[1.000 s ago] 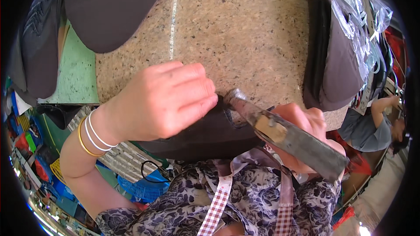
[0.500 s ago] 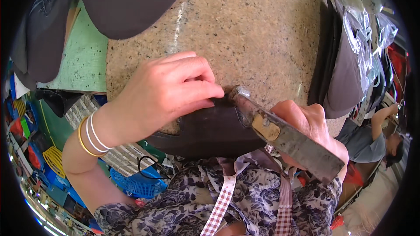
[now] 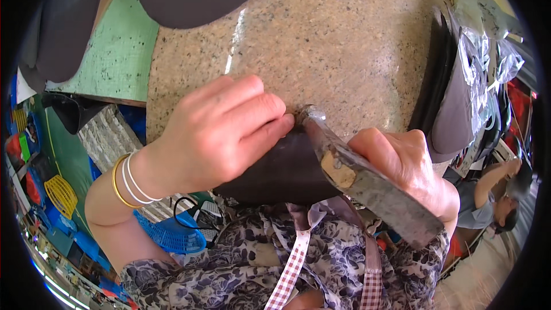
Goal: The person processes shoe components by picking up pieces from a stack one by one, folding their edges, hammering along the folds with a hammer on a stone block, and placing each finished piece onto a stack.
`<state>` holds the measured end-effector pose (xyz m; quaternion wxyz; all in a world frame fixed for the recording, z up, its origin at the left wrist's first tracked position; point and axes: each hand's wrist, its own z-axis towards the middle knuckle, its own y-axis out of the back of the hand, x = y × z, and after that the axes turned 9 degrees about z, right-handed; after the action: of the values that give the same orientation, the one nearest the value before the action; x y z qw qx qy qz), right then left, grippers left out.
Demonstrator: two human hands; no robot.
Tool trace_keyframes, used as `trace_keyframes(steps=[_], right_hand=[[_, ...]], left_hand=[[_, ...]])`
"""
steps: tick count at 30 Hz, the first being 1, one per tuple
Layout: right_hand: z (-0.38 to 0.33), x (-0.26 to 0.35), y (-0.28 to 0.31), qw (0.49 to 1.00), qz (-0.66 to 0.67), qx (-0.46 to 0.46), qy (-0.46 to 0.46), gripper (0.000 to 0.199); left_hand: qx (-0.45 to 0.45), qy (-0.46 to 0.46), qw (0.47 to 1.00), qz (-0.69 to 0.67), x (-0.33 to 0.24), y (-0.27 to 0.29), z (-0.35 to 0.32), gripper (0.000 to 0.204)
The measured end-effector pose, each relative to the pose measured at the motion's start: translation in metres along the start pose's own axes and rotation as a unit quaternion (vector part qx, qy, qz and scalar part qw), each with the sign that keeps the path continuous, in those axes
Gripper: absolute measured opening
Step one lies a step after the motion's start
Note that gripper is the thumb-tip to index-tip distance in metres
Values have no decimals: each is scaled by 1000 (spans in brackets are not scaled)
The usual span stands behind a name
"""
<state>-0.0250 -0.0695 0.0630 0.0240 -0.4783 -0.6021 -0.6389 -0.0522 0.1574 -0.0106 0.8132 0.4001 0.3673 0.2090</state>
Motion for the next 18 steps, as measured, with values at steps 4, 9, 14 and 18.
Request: trace_keyframes(steps=[4,9,14,18], right_hand=[[5,-4,8,1000,30,5,-2,18],[6,-1,9,997,60,52,24,19],[0,1,8,996,53,-10,-68,17],[2,1,4,995,41,13,-93,16]], left_hand=[[61,62,992,-95,10,6,1,21],[61,45,991,-113,17,4,6,17],[105,12,994,-7,5,4,13,15],[30,38,996,-76,16,6,3,20]])
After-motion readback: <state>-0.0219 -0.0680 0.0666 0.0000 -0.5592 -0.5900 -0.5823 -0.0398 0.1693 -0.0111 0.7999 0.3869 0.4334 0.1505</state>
